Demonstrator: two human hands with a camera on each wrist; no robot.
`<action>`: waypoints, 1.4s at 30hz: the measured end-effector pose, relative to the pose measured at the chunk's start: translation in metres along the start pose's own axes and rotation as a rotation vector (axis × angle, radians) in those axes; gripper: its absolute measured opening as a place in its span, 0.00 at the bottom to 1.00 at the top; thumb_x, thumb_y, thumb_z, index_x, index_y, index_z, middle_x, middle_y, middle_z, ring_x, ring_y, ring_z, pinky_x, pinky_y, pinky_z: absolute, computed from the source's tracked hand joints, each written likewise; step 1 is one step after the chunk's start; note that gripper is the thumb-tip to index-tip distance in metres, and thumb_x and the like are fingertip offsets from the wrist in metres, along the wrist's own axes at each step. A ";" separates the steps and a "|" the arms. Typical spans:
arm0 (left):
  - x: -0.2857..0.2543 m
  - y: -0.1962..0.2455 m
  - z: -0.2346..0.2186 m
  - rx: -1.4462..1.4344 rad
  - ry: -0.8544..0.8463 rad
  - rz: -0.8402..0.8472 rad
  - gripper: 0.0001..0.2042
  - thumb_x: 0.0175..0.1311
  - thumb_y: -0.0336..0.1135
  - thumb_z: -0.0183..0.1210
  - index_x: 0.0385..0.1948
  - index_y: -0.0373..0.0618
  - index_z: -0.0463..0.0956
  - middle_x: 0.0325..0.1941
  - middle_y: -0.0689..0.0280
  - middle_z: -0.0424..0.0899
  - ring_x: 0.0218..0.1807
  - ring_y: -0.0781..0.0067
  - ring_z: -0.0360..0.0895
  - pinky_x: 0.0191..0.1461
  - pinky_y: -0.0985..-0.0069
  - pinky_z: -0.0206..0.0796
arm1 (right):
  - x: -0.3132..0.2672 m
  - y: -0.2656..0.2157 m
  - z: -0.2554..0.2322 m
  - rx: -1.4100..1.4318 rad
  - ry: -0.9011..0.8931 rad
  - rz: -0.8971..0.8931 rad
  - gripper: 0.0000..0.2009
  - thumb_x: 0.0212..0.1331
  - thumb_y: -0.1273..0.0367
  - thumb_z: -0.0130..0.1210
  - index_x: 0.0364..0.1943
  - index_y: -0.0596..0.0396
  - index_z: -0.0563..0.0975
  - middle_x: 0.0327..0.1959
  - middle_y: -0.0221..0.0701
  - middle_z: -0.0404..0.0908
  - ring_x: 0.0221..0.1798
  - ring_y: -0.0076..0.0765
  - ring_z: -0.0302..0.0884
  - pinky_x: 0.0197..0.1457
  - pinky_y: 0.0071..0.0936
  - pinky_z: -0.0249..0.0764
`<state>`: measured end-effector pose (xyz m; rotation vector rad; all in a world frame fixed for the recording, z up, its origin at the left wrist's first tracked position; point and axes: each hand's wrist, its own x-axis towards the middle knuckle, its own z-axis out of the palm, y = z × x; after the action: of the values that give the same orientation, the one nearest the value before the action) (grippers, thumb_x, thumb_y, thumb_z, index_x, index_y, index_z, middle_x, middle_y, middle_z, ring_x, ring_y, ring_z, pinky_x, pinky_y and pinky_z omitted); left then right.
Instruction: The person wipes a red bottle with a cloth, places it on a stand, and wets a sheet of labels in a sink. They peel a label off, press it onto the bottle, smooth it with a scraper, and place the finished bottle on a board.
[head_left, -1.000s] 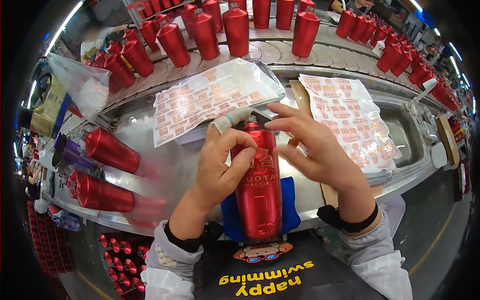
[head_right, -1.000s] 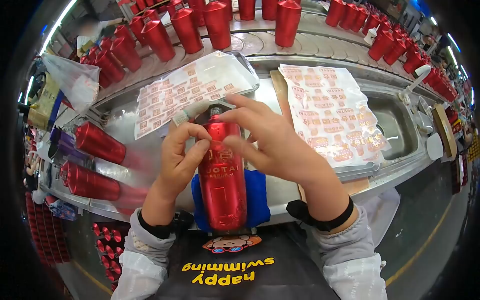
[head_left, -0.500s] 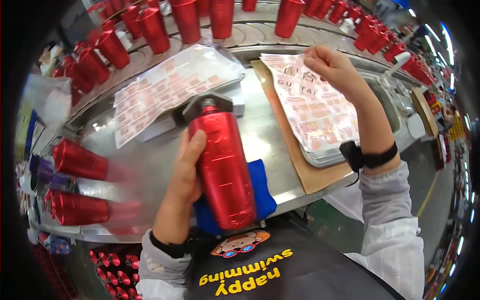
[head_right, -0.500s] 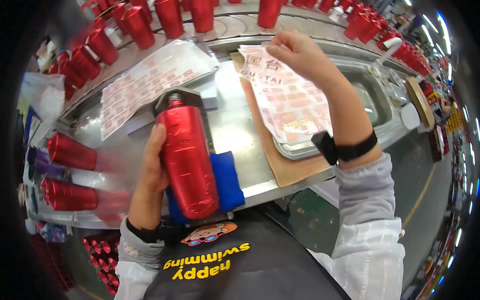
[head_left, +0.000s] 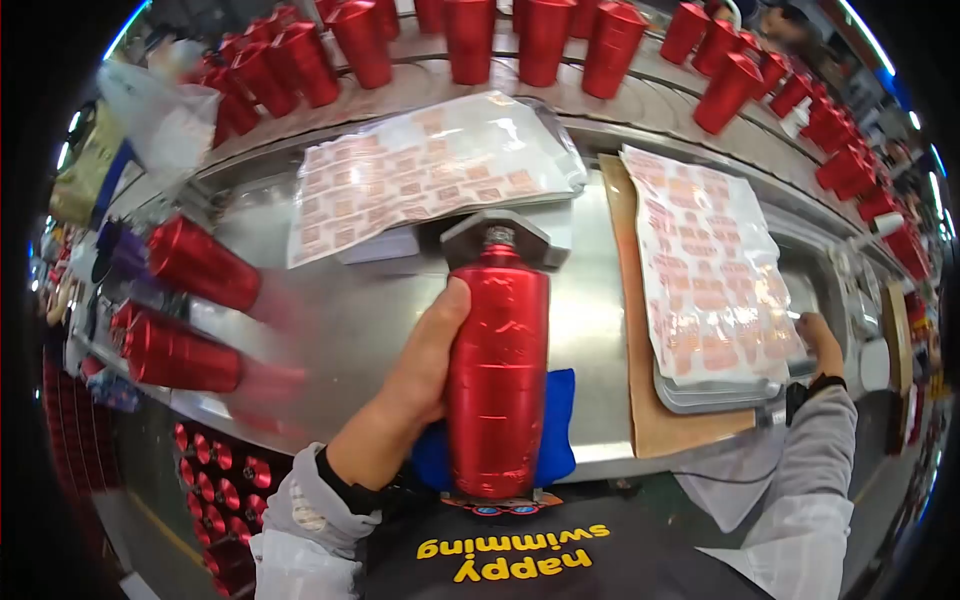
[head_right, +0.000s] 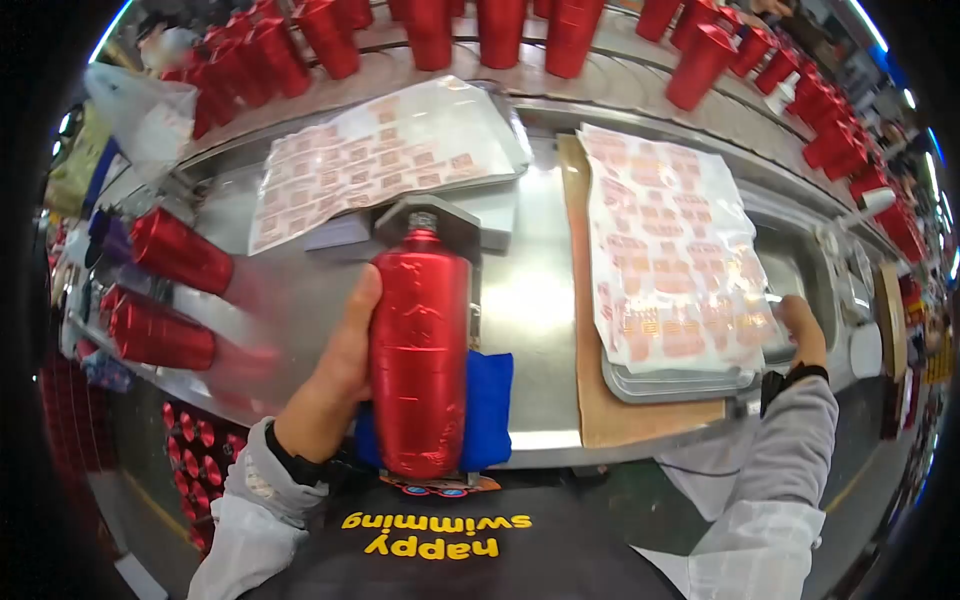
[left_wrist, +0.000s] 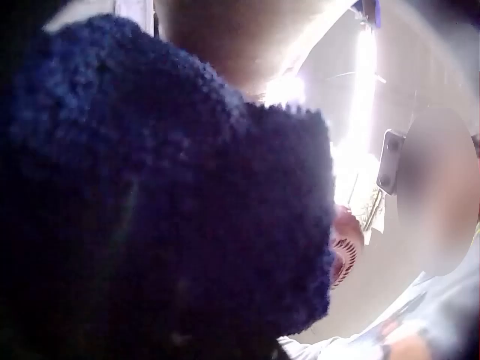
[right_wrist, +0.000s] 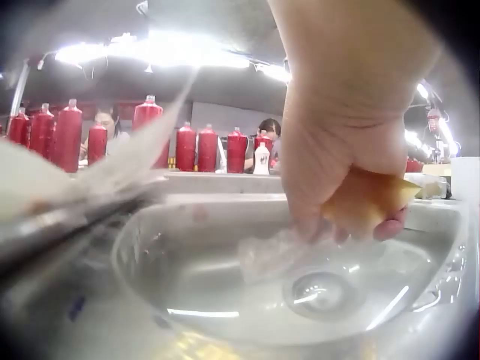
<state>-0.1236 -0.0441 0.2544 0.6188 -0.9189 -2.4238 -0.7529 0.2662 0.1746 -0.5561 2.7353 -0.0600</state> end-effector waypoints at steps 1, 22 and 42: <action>-0.001 0.001 0.002 -0.001 -0.011 0.001 0.29 0.69 0.60 0.45 0.53 0.40 0.69 0.42 0.62 0.81 0.38 0.74 0.81 0.40 0.74 0.77 | 0.010 0.014 0.008 -0.037 -0.045 -0.033 0.13 0.55 0.64 0.54 0.33 0.63 0.77 0.23 0.42 0.76 0.17 0.42 0.73 0.15 0.44 0.71; -0.006 -0.002 -0.003 0.094 0.003 0.085 0.28 0.69 0.59 0.46 0.55 0.42 0.68 0.46 0.58 0.80 0.44 0.67 0.81 0.47 0.67 0.77 | -0.093 -0.015 -0.002 -0.270 0.078 -0.245 0.20 0.49 0.58 0.62 0.43 0.55 0.81 0.49 0.44 0.81 0.52 0.48 0.79 0.51 0.43 0.73; -0.004 -0.005 -0.003 0.186 -0.057 0.273 0.28 0.72 0.59 0.38 0.58 0.43 0.63 0.48 0.60 0.77 0.44 0.73 0.78 0.47 0.72 0.74 | -0.322 -0.309 -0.093 0.319 0.309 -1.308 0.07 0.58 0.71 0.57 0.31 0.61 0.72 0.39 0.36 0.74 0.41 0.38 0.73 0.40 0.30 0.69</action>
<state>-0.1202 -0.0400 0.2504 0.4558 -1.1801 -2.1388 -0.3929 0.1029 0.4009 -2.1962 2.0163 -0.9076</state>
